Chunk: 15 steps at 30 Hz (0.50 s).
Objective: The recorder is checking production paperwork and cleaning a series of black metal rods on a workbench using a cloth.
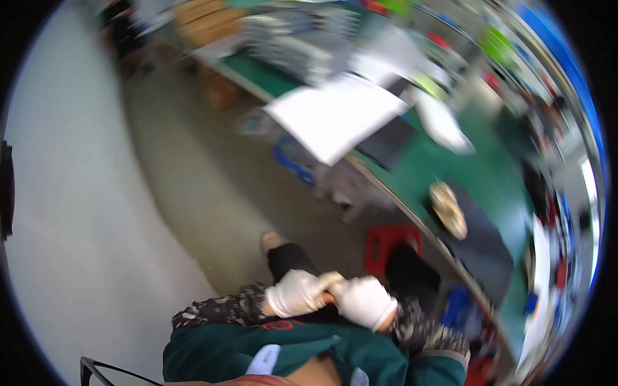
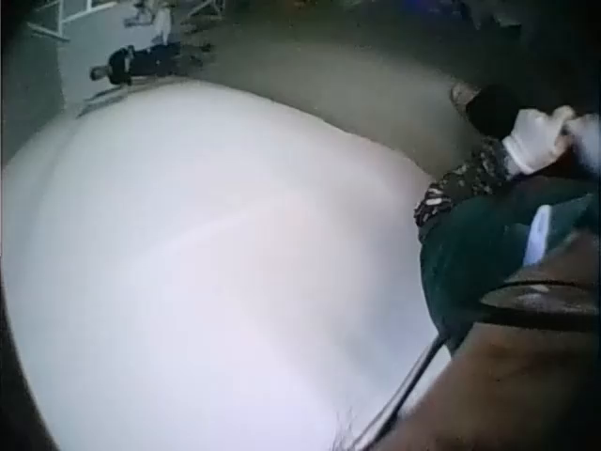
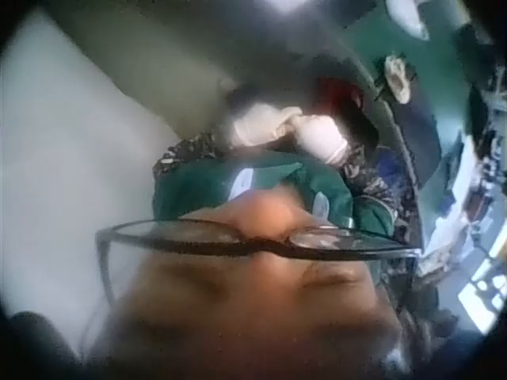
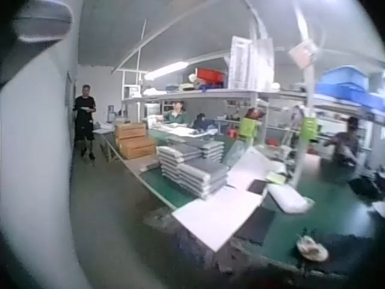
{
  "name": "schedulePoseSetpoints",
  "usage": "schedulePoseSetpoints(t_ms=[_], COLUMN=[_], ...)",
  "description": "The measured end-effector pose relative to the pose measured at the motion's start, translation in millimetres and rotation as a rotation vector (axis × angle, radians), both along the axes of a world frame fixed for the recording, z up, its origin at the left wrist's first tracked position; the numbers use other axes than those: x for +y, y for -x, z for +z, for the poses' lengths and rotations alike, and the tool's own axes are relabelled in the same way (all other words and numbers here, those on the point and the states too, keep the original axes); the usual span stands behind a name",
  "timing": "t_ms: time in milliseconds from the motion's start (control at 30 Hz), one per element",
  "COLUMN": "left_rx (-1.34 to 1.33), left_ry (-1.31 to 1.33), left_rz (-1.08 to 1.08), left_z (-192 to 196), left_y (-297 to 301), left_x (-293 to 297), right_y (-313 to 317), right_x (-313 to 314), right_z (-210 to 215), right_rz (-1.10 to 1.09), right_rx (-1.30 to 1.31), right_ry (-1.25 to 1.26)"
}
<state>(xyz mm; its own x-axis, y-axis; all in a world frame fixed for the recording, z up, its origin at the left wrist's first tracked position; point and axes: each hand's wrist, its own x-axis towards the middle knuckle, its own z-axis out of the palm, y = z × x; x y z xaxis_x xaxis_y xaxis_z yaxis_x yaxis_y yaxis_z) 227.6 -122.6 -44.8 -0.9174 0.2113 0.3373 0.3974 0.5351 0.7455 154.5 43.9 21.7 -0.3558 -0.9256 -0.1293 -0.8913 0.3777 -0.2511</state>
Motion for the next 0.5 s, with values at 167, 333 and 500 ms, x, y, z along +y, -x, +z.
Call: schedulePoseSetpoints(t_ms=[167, 333, 500], left_rx=[0.265, 0.271, -0.061], left_ry=[0.192, 0.35, 0.182], left_rz=[-0.075, -0.096, 0.363], left_z=[14, 34, 46], left_y=[18, 18, 7], left_x=[22, 56, 47], right_y=[13, 14, 40], right_x=[67, 164, 302], right_z=[25, 32, 32], right_rz=[-0.064, -0.146, -0.863], right_rx=[-0.002, 0.239, 0.754], right_ry=[0.062, 0.162, 0.58])
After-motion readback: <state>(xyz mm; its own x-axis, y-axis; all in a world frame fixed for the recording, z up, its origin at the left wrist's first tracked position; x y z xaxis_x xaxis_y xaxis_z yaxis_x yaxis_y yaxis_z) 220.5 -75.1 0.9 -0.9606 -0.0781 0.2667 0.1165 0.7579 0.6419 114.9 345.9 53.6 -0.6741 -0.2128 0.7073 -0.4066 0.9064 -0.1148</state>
